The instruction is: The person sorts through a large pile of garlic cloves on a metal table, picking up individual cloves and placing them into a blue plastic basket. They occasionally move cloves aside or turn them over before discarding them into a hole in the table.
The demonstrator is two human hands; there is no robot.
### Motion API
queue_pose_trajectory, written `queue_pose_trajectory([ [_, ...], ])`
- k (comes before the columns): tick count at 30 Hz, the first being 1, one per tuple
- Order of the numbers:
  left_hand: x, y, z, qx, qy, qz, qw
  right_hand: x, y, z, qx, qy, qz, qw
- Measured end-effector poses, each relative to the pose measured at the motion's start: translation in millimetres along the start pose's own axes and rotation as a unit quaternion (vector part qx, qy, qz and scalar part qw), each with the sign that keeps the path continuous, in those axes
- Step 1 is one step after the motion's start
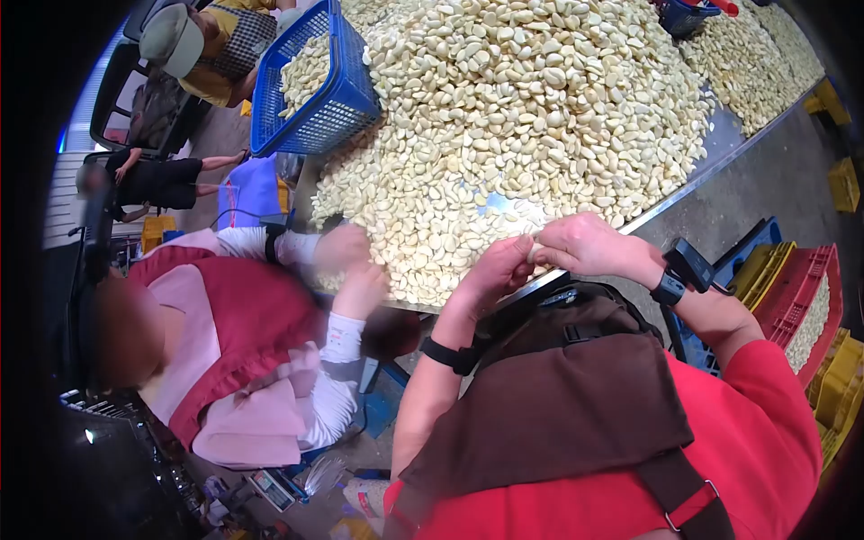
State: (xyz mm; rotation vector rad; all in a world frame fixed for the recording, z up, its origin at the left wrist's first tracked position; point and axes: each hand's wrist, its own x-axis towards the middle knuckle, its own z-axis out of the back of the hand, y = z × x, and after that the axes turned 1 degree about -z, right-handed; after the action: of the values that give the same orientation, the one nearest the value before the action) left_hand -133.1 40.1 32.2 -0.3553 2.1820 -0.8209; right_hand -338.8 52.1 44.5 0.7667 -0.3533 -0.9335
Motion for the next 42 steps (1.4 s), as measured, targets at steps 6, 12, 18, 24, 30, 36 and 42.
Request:
queue_pose_trajectory([
  [6,-6,-13,-6,0.055,0.012,-0.013,0.998,1,0,-10,0.390,0.011,-0.079,0.918],
  [12,-16,-38,35,0.537,-0.398,-0.116,0.735,-53,-38,31,0.254,0.021,-0.171,0.952],
  [18,-14,-8,57,0.500,-0.273,-0.074,0.819,-84,-12,60,-0.294,0.211,-0.195,0.912],
  [24,-9,0,98,0.703,-0.237,0.248,0.624,31,-18,-40,-0.151,-0.034,0.070,0.986],
  [30,-38,-16,105,0.647,-0.388,0.138,0.641,48,-49,-72,-0.198,0.046,0.076,0.976],
  [36,-14,11,154,0.615,-0.425,0.093,0.658,56,-56,-72,-0.176,0.058,0.085,0.979],
  [42,-11,-1,71,0.574,-0.354,-0.014,0.738,58,-50,-51,0.300,-0.042,-0.194,0.933],
])
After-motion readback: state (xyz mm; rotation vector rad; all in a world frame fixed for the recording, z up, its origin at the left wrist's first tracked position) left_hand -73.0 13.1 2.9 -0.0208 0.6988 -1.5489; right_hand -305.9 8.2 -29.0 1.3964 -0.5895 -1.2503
